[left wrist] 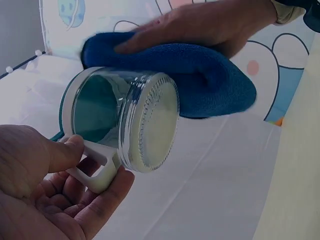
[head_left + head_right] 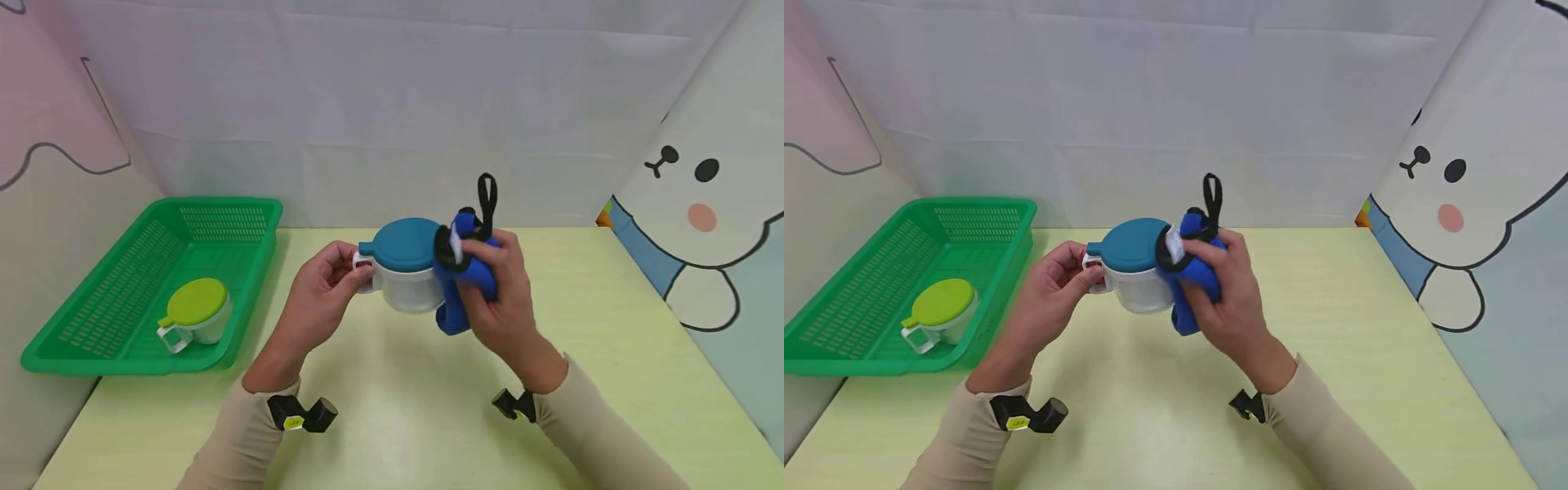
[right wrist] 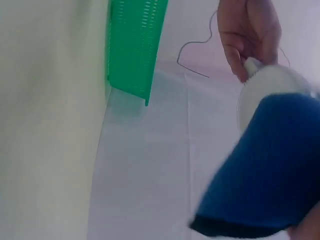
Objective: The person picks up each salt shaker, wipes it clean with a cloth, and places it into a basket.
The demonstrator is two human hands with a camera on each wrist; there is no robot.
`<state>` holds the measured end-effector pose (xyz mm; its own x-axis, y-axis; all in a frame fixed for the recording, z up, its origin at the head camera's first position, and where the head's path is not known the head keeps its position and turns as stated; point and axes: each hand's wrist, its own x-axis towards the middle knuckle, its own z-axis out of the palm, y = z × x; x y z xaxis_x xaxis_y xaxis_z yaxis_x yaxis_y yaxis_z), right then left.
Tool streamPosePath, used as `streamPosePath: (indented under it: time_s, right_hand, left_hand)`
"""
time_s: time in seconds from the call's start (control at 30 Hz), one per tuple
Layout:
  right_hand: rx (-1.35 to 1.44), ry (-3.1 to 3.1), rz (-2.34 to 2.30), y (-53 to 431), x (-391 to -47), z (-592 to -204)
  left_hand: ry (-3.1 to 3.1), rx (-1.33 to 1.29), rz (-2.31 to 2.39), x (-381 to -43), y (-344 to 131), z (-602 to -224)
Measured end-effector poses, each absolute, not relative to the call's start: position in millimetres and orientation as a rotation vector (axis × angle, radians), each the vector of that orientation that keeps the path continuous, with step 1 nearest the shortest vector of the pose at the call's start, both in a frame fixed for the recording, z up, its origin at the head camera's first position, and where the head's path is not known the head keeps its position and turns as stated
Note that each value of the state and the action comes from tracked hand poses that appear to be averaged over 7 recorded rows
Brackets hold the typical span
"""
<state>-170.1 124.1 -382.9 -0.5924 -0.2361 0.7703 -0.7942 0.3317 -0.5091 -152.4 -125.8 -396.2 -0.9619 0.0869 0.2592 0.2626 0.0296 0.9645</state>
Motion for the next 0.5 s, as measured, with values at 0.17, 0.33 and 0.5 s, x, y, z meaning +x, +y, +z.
streamPosePath:
  time_s: [0.17, 0.33, 0.5]
  right_hand:
    - [0.677, -2.24, 1.542, 130.2, -167.3, -371.4]
    - [0.855, -2.051, 1.249, 120.2, -152.8, -374.3]
    - [0.769, -2.127, 1.5, 124.6, -166.1, -374.3]
  left_hand:
    - [-2.167, -0.383, -2.087, -150.9, -122.7, -394.9]
    - [-2.157, -0.361, -2.078, -149.9, -122.3, -393.0]
    - [-2.157, -0.365, -2.098, -149.2, -123.7, -391.3]
